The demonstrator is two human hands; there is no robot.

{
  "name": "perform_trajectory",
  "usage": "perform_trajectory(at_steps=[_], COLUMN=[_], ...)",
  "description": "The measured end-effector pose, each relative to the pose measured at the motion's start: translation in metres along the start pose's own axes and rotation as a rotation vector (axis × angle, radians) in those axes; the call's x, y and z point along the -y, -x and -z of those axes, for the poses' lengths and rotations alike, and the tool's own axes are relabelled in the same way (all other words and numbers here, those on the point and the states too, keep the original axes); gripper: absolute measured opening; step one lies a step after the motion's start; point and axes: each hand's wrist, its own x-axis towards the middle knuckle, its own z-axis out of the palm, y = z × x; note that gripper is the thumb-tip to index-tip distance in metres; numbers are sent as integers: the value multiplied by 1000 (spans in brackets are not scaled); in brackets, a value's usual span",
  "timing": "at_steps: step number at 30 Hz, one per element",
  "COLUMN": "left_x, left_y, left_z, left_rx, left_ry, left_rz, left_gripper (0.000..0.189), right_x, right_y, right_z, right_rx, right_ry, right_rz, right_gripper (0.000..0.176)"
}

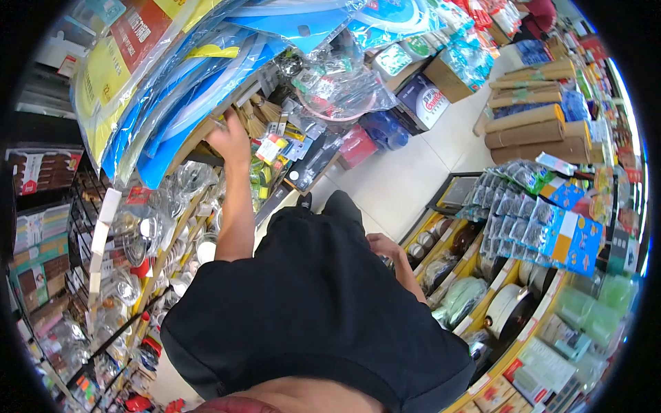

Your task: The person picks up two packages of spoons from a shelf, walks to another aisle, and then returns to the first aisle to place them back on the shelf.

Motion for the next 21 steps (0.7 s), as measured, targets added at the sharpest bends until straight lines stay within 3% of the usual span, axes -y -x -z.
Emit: perform_trajectory(at_steps=[3, 4, 6, 8, 9, 12, 14, 16, 18, 21], left_x=[-11, -1, 5, -13, -14, -38, -54, -68, -79, -93], left_y=[58, 85, 139, 171, 189, 220, 233, 246, 265, 287], left_z=[11, 16, 27, 46, 52, 81, 103, 125, 147, 178], left_rx=[103, 227, 413, 538, 535, 559, 489, 381, 298, 208], left_ry=[-64, -143, -58, -29, -103, -146, -204, -262, -293, -311], left_rz=[24, -49, 95, 228, 198, 437, 462, 533, 580, 587], left_gripper=[24, 25, 26, 26, 25, 21, 18, 18, 18, 18], right_x=[48, 55, 61, 62, 66, 67, 43, 44, 48, 74], right_y=[20, 15, 5, -2, -8, -16, -26, -29, -28, -38], right_z=[-16, -11, -3, 8, 15, 15, 26, 26, 4, -10], right_rx=[90, 87, 102, 102, 114, 24, 117, 224, 258, 353], right_ry=[-117, -145, -195, 52, 185, 994, 1154, 1240, 1129, 1296], right_rz=[257, 292, 340, 360, 382, 612, 734, 604, 444, 340], right_gripper=[33, 36, 41, 41, 41, 43, 40, 41, 39, 37])
